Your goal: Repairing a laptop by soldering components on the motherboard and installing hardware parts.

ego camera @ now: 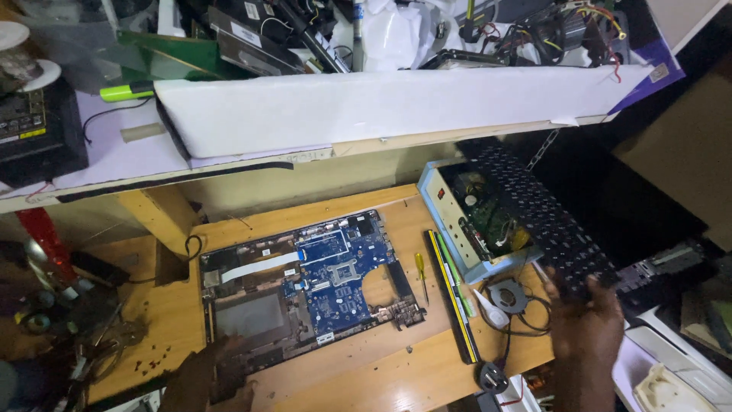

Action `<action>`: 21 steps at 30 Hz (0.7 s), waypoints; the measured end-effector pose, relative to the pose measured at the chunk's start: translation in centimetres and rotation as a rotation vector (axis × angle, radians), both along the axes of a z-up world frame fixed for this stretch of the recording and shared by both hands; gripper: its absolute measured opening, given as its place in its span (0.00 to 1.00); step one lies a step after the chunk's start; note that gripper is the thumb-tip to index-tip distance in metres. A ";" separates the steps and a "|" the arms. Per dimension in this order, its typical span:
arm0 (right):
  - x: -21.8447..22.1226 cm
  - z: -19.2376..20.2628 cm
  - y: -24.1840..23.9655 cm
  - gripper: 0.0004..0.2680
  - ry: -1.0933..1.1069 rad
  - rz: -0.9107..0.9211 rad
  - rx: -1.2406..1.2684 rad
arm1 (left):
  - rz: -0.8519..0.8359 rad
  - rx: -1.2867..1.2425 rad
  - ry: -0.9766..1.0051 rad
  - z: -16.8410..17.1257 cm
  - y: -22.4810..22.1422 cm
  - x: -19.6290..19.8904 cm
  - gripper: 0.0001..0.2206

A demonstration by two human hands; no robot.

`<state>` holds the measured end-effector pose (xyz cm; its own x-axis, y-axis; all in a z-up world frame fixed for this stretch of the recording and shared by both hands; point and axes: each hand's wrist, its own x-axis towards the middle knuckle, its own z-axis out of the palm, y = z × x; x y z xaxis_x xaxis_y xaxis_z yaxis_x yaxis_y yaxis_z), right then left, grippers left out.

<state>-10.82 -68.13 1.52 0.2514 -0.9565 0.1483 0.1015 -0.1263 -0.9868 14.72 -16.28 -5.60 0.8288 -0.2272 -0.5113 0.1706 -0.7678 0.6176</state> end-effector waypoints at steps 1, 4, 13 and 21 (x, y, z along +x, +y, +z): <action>-1.0 -0.7 -0.8 0.13 0.362 -0.054 -0.442 | 0.324 -0.028 0.323 2.8 -1.7 0.0 0.29; -1.6 -0.9 -2.9 0.17 0.698 -0.156 -0.455 | -0.103 0.190 -0.200 2.6 -1.1 -2.5 0.36; 6.2 1.6 2.7 0.08 -0.492 0.190 0.414 | -0.120 -0.068 -0.332 8.2 -3.3 -5.3 0.27; 7.2 -3.3 3.6 0.09 -0.227 0.136 0.185 | -0.153 0.092 -0.319 -0.7 0.1 -2.1 0.26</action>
